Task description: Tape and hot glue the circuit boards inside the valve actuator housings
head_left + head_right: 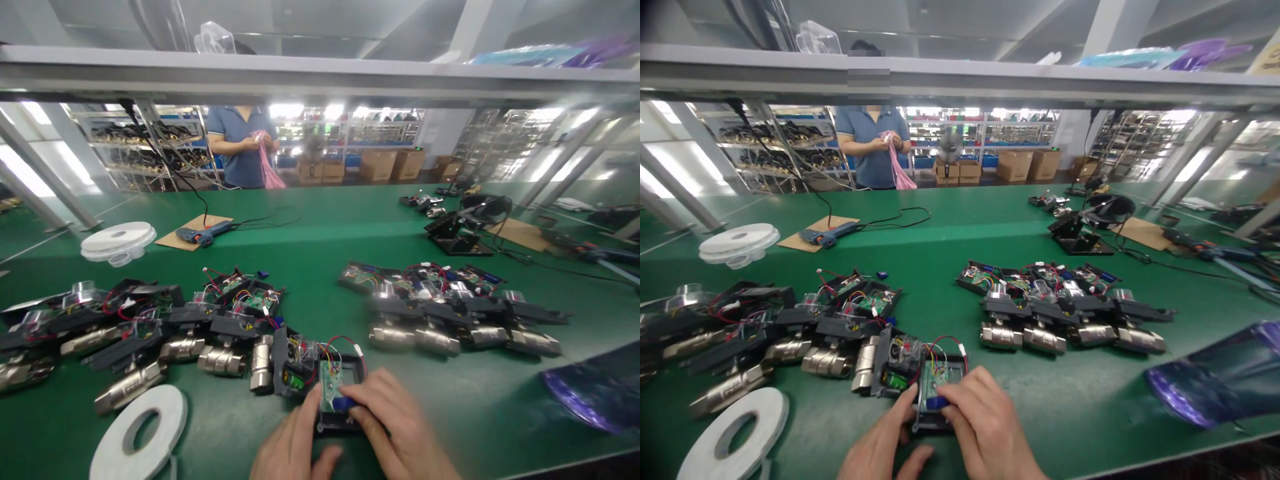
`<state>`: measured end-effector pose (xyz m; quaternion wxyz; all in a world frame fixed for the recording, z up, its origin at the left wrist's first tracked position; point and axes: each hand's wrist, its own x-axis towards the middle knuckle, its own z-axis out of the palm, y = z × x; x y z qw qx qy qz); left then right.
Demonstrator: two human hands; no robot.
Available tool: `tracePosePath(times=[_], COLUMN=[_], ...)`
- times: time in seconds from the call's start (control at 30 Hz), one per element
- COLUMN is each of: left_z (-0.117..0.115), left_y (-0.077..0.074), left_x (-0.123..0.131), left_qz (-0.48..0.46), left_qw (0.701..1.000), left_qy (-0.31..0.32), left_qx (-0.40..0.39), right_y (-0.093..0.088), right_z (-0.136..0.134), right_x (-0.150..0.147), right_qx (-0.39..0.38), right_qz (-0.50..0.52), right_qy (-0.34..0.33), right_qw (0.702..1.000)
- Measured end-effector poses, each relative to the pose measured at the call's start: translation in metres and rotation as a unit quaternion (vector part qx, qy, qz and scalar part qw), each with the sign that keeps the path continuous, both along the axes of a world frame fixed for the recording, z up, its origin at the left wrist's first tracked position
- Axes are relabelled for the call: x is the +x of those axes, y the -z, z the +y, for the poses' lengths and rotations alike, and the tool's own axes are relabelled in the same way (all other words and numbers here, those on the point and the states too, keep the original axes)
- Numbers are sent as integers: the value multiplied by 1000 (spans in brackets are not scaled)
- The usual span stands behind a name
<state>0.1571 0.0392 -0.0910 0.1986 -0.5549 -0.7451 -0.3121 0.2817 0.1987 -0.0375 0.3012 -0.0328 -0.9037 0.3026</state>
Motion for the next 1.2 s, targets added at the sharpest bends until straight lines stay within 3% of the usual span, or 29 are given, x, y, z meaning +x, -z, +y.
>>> tracePosePath(times=[0.17,0.33,0.77,1.2], left_z=[6,2,4,5], left_y=[6,13,9,6], left_x=[-11,-13,-12,-9], left_qz=[1,31,6,33], left_qw=[998,998,998,997], left_qy=[55,54,65,67], left_qx=[-10,-12,-6,0], right_y=[3,-2,-18,1], right_z=[-2,-4,-9,-8], right_x=[1,-4,-18,-9], right_qx=[53,47,95,82], right_qz=[-70,-137,-177,-143], right_qy=[12,24,8,-25], right_qw=[996,989,980,986])
